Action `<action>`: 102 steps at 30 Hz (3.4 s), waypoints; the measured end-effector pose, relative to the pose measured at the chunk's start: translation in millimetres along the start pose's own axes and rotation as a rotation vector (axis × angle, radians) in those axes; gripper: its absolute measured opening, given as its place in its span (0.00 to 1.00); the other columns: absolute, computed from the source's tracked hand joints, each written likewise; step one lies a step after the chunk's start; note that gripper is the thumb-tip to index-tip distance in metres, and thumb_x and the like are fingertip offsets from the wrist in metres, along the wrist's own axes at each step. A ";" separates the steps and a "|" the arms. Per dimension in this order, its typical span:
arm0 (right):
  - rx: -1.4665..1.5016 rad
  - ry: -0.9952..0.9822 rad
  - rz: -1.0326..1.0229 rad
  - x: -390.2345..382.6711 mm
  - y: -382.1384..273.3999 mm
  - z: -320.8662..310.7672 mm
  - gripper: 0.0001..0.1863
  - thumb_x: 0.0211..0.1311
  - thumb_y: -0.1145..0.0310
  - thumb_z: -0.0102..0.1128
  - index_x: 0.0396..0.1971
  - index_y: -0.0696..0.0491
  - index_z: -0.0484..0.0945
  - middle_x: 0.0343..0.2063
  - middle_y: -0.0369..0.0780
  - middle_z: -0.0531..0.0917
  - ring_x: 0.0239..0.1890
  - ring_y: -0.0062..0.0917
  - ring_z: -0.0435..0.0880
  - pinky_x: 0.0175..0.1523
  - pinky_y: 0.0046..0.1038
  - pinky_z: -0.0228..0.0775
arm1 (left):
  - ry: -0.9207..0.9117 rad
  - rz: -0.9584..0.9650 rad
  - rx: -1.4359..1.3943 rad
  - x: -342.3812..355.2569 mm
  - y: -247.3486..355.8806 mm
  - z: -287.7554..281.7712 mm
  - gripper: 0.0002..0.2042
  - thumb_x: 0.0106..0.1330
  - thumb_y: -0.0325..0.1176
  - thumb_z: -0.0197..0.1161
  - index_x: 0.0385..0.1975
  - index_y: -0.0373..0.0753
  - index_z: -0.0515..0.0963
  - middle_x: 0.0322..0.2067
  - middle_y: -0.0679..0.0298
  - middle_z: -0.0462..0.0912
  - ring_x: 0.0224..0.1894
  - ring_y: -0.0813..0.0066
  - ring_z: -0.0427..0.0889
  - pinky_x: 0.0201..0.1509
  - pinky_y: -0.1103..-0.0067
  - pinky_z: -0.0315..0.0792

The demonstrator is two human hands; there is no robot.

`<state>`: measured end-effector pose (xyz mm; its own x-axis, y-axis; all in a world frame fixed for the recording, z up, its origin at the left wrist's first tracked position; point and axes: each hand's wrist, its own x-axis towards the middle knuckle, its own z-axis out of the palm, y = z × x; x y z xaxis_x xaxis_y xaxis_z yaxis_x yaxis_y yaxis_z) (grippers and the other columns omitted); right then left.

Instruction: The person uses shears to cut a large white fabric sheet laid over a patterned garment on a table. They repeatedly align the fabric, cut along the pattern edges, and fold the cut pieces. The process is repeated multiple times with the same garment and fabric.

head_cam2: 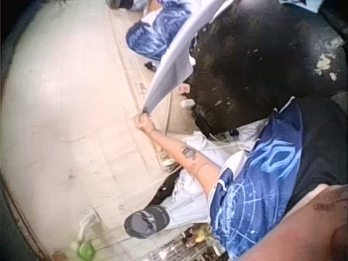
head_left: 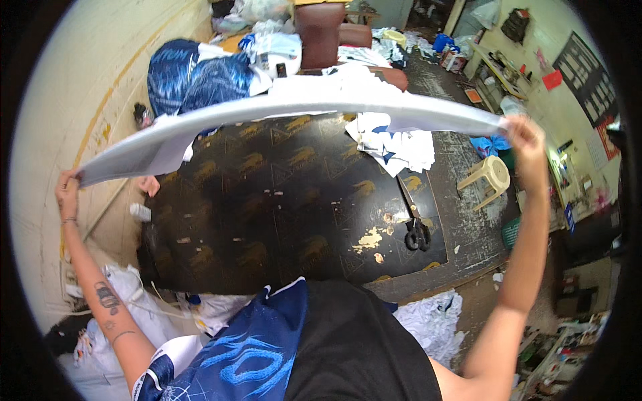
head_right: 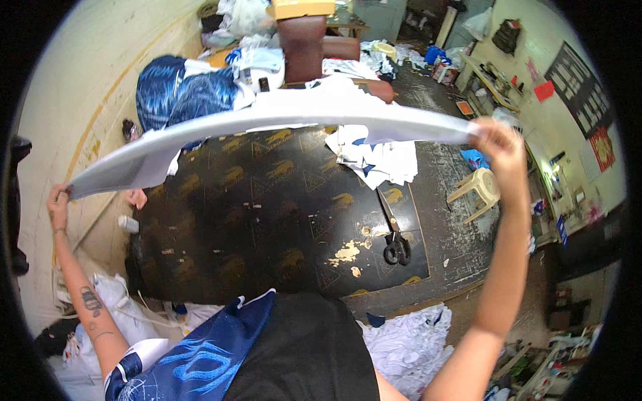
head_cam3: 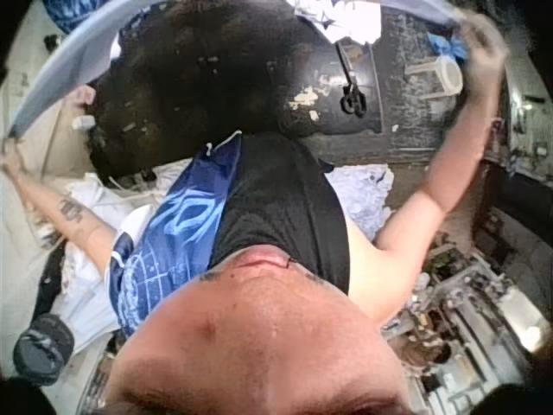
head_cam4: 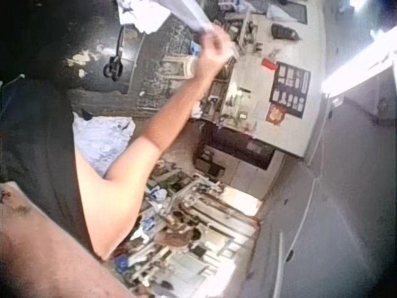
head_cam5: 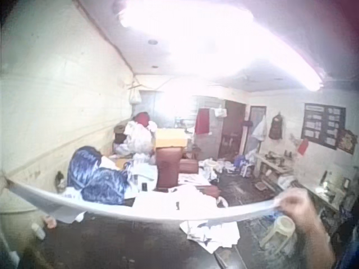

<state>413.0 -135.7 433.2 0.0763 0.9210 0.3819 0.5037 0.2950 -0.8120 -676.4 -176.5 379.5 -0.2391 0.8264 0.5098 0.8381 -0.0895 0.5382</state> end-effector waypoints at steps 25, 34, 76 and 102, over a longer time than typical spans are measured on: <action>-0.856 -0.049 0.508 -191.9 305.6 202.2 0.28 0.62 0.63 0.72 0.63 0.43 0.81 0.56 0.43 0.83 0.60 0.45 0.77 0.65 0.47 0.68 | 0.143 -1.074 0.101 -309.6 -22.2 289.8 0.11 0.68 0.32 0.70 0.48 0.40 0.90 0.43 0.56 0.91 0.47 0.65 0.90 0.52 0.73 0.80; -0.751 -0.448 0.008 -282.5 233.8 257.4 0.29 0.68 0.68 0.65 0.69 0.53 0.74 0.67 0.54 0.72 0.70 0.51 0.69 0.71 0.49 0.64 | 0.261 -1.170 0.063 -321.4 -41.1 277.1 0.15 0.67 0.24 0.67 0.52 0.44 0.89 0.51 0.54 0.88 0.52 0.59 0.88 0.61 0.67 0.80; 0.749 -0.455 0.070 66.7 -267.6 229.9 0.24 0.78 0.49 0.57 0.56 0.54 0.81 0.43 0.39 0.88 0.39 0.26 0.86 0.49 0.31 0.80 | -0.118 0.703 -0.231 13.2 508.6 197.1 0.31 0.62 0.48 0.78 0.62 0.39 0.79 0.52 0.58 0.86 0.55 0.62 0.84 0.64 0.71 0.75; 0.405 -0.148 -0.398 196.9 -198.2 0.6 0.22 0.70 0.47 0.69 0.45 0.53 0.85 0.37 0.35 0.87 0.40 0.22 0.87 0.51 0.28 0.84 | -0.525 -0.292 -0.700 -178.1 232.8 371.1 0.31 0.77 0.56 0.54 0.62 0.31 0.77 0.57 0.55 0.84 0.57 0.63 0.84 0.65 0.65 0.77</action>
<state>327.7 -12.7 669.1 -0.1869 0.7365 0.6502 0.0976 0.6725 -0.7337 -256.7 -138.3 164.9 0.0022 0.9999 0.0124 0.2510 -0.0125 0.9679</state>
